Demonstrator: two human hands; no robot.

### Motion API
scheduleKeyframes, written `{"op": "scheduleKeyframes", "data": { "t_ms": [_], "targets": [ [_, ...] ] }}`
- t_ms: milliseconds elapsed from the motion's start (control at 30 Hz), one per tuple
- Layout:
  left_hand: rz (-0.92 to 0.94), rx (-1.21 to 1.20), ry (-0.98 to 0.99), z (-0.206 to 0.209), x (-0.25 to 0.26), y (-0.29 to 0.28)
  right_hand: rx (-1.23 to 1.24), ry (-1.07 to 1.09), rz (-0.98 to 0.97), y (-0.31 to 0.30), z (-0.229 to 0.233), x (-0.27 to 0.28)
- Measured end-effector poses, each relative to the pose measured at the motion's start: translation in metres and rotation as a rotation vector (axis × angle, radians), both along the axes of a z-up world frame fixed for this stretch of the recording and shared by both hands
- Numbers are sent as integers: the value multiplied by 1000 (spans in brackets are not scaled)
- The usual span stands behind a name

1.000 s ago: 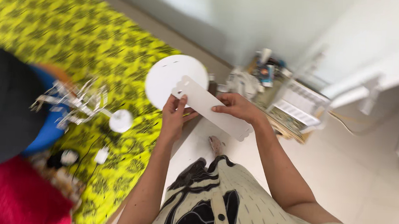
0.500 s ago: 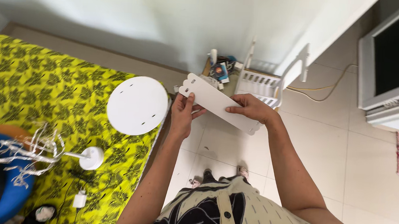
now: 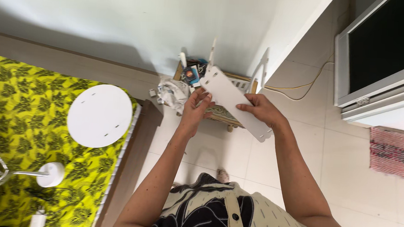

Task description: The person assembles a white plastic stool by hand. They pick up the seat and base components, align the legs with the seat, and press them together to form the stool, then place it on the floor.

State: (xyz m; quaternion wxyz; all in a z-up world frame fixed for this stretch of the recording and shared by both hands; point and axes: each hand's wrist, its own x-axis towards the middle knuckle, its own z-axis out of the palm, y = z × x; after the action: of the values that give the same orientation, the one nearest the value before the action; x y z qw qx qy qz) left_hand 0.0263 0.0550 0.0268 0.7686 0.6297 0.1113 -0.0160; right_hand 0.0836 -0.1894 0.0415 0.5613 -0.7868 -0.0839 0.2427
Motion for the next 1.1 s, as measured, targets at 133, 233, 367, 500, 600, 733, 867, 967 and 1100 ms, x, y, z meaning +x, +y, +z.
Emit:
{"op": "scheduleKeyframes", "data": {
  "t_ms": [133, 233, 367, 500, 600, 733, 867, 967, 1100],
  "targets": [
    [47, 135, -36, -13, 29, -29, 9, -15, -206, -50, -15, 32],
    [119, 176, -26, -27, 47, -36, 47, 21, -406, -81, -25, 57],
    [175, 259, -91, -38, 64, -37, 34, 24, -541, -115, -41, 81],
    [241, 355, -89, -37, 79, -41, -18, 47, -574, -133, -63, 105],
    [258, 435, -63, -30, 91, -44, -17, 79, -575, -136, -88, 127],
    [234, 574, -74, -30, 113, -40, 13, 98, -585, -136, -111, 160],
    [196, 772, -136, -52, 155, -18, 182, 1, -576, -129, -96, 184],
    [179, 919, -165, -75, 197, 1, 70, -2, -515, -123, -64, 192],
    [138, 1026, -114, -105, 242, 22, 34, 59, -476, -115, -43, 223]
  ]
}}
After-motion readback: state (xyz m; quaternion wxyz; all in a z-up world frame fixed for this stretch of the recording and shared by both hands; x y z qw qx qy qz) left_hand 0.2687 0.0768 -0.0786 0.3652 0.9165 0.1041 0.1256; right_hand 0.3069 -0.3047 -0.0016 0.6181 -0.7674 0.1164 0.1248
